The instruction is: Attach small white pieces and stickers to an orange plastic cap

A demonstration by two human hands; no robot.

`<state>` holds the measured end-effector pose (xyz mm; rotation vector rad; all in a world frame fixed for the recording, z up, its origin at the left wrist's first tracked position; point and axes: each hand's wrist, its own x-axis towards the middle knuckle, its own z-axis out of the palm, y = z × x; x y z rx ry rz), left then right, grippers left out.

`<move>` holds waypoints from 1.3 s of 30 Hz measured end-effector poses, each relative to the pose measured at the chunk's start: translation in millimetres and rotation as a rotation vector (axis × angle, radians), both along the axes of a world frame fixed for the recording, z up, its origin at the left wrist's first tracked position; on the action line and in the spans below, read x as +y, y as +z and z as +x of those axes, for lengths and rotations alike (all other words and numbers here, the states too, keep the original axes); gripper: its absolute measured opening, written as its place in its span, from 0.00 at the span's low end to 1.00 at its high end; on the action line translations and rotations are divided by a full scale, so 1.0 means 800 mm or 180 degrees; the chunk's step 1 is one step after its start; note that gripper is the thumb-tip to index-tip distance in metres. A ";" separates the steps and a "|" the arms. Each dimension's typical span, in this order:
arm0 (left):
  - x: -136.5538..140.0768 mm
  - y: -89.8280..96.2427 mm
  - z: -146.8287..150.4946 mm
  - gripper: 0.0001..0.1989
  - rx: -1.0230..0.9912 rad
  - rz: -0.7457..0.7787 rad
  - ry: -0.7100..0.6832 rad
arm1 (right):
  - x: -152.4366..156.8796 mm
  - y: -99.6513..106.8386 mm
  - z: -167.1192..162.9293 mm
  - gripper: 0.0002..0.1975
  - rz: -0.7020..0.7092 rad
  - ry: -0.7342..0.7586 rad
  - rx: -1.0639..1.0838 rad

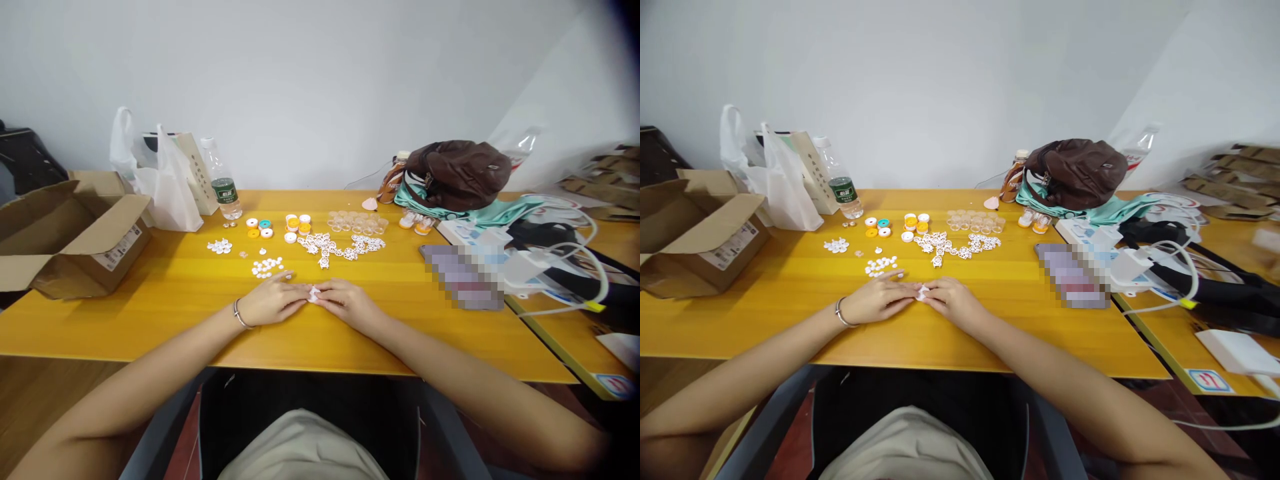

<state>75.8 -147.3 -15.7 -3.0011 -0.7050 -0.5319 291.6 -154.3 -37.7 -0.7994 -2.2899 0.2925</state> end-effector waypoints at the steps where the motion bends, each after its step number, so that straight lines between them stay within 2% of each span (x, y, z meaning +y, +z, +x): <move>1: 0.001 0.000 0.000 0.14 -0.0032 -0.0064 -0.0005 | 0.000 0.000 0.000 0.09 -0.0004 0.0004 0.0014; 9: 0.001 0.003 -0.003 0.15 -0.0100 -0.0146 -0.0058 | 0.000 0.000 -0.001 0.09 -0.0065 -0.0010 0.0087; 21: -0.001 0.001 -0.003 0.16 0.0104 0.0010 -0.0149 | -0.002 0.004 0.001 0.10 -0.0085 0.0055 -0.0137; 28: -0.002 0.005 -0.001 0.16 -0.0045 -0.0279 -0.0014 | 0.001 0.003 -0.001 0.06 -0.0513 0.0085 0.0240; 31: 0.007 0.011 -0.007 0.14 -0.0250 -0.0381 0.0203 | 0.004 0.000 -0.001 0.05 -0.0622 0.0069 0.0370; 36: 0.035 0.014 -0.026 0.11 -0.0592 -0.0391 0.1028 | 0.005 -0.001 0.001 0.07 -0.0650 -0.0024 0.0410; 39: 0.047 0.008 -0.033 0.11 -0.0529 -0.0425 0.1099 | 0.004 0.004 0.001 0.13 -0.0633 -0.0086 0.0264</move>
